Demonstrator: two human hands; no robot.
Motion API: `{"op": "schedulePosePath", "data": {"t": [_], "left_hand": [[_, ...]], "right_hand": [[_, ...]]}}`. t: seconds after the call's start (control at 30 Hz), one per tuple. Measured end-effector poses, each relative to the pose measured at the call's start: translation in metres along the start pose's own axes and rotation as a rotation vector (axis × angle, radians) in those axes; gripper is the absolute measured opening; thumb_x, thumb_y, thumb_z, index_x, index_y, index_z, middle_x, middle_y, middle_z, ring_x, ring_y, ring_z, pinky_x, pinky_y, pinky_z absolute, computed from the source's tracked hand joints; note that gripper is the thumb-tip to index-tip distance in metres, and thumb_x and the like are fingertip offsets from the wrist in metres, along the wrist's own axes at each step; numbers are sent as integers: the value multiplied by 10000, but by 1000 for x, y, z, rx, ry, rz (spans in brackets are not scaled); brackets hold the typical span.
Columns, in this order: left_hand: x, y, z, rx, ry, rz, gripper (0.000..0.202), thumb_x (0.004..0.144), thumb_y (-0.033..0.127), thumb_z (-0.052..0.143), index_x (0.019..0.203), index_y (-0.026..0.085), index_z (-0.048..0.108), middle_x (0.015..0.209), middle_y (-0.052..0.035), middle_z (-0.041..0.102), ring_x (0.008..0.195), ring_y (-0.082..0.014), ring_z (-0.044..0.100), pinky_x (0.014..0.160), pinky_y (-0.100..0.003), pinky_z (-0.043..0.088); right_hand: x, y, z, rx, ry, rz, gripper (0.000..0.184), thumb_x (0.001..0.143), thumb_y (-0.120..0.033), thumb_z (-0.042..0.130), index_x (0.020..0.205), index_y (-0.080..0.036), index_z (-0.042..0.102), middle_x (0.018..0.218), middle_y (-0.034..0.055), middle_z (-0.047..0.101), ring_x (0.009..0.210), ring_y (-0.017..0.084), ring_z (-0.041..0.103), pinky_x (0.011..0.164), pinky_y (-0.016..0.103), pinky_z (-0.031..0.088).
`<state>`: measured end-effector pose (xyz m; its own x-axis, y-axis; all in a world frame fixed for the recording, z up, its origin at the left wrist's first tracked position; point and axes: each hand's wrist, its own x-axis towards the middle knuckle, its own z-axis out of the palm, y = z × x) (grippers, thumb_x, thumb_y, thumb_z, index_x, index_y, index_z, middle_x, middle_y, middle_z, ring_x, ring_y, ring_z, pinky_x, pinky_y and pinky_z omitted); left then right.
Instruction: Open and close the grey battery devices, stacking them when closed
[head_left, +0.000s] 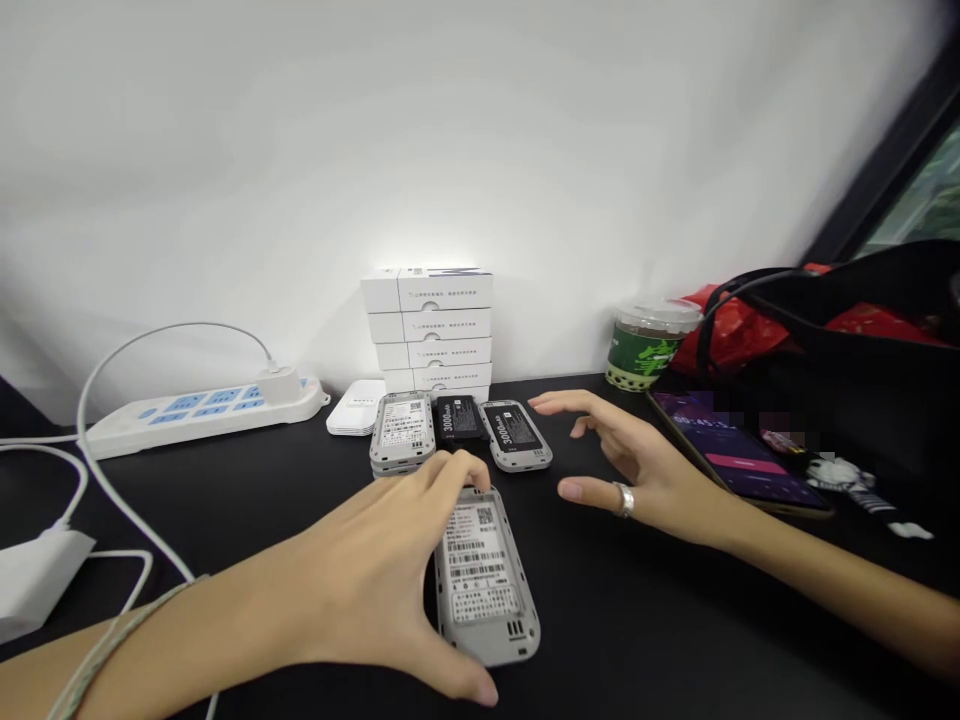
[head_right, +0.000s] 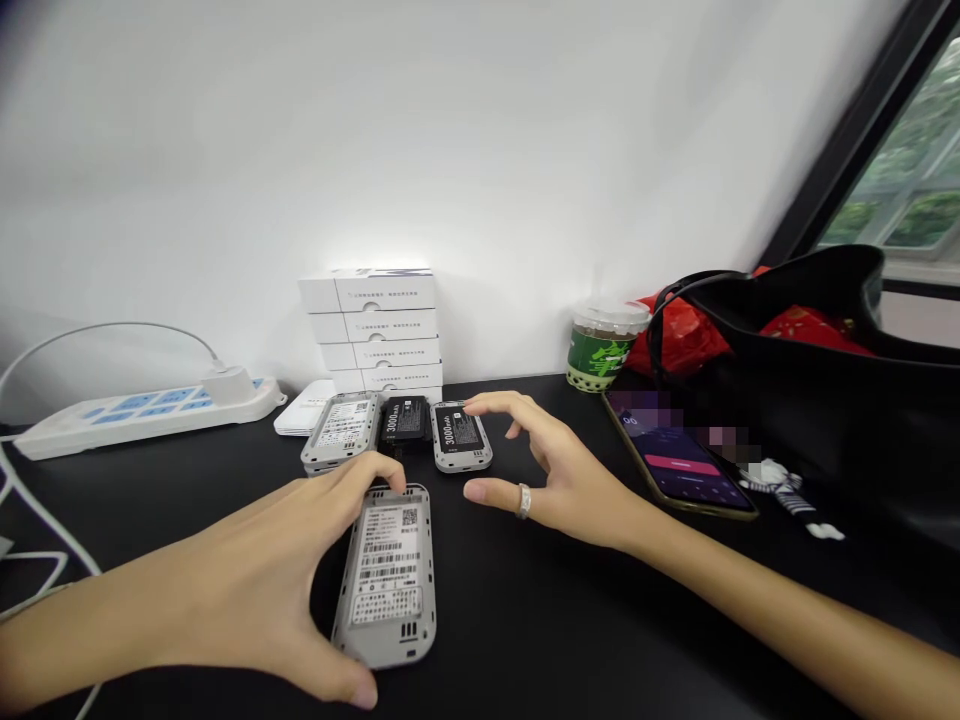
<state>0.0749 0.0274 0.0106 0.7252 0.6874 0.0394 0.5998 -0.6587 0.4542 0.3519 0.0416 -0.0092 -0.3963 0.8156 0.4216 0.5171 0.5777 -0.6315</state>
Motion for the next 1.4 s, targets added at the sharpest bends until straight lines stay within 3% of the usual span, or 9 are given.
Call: {"op": "schedulePosePath", "data": {"t": [0.2, 0.3, 0.47, 0.6, 0.73, 0.9, 1.1, 1.23, 1.4], "left_hand": [[-5, -4, -2, 36, 17, 2, 1107, 528, 715, 827, 1421, 305, 317, 1254, -94, 548, 1092, -373, 597, 944, -494, 508], [-12, -10, 0, 17, -3, -85, 1237, 520, 774, 791, 1508, 289, 228, 1146, -93, 563, 1044, -366, 606, 896, -489, 536], [-19, -18, 9, 0, 4, -174, 1196, 581, 788, 748, 1539, 323, 204, 1032, -60, 569, 878, -302, 632, 782, -437, 572], [-19, -17, 11, -25, 14, -157, 1150, 579, 761, 767, 1524, 328, 276, 1067, -65, 574, 848, -289, 623, 765, -431, 571], [-20, -16, 11, -51, -1, -195, 1174, 561, 777, 762, 1525, 294, 299, 1091, -88, 575, 896, -322, 624, 800, -473, 570], [-22, -16, 13, -44, -29, -242, 1158, 601, 799, 718, 1535, 280, 272, 1069, -92, 566, 998, -360, 604, 906, -539, 533], [-21, -13, 16, -85, 59, -209, 1040, 582, 741, 773, 1433, 297, 374, 930, -30, 560, 804, -277, 625, 697, -403, 572], [-20, -10, 18, -126, 98, -265, 1042, 538, 673, 836, 1362, 294, 322, 873, -1, 534, 732, -258, 610, 610, -373, 550], [-21, -5, 17, -154, 108, -256, 1010, 570, 624, 845, 1352, 337, 275, 863, 19, 502, 795, -265, 610, 683, -397, 556]], "right_hand": [[15, -1, 1, -102, -109, -114, 479, 803, -466, 750, 1214, -264, 610, 1260, 84, 631, 1187, 279, 543, 1007, 470, 457], [39, 4, 2, -196, -178, -177, 527, 813, -488, 732, 1260, -239, 606, 1292, 100, 634, 1233, 289, 505, 1059, 518, 421], [81, 14, 19, -304, -270, -205, 612, 834, -478, 705, 1342, -163, 570, 1336, 144, 615, 1280, 305, 457, 1075, 543, 387], [92, 12, 34, -338, -281, -183, 507, 829, -506, 701, 1199, -164, 657, 1309, 165, 614, 1315, 361, 408, 1062, 620, 318], [91, 7, 37, -338, -282, -161, 375, 802, -518, 725, 956, -178, 684, 1240, 159, 631, 1273, 374, 441, 1009, 601, 337], [90, 0, 36, -285, -242, -112, 402, 739, -436, 783, 1023, -208, 613, 1143, 101, 674, 1144, 343, 554, 972, 574, 366], [54, -21, 27, -156, -100, -45, 560, 670, -368, 828, 1108, -226, 509, 1125, 68, 638, 1014, 267, 615, 885, 432, 478], [26, -34, 30, -52, -150, -38, 611, 652, -369, 864, 1128, -243, 502, 1150, 56, 625, 1032, 264, 611, 910, 424, 486], [13, -39, 40, 48, -298, 46, 658, 665, -458, 863, 1185, -255, 517, 1198, 45, 627, 1093, 264, 601, 963, 429, 488]]}}
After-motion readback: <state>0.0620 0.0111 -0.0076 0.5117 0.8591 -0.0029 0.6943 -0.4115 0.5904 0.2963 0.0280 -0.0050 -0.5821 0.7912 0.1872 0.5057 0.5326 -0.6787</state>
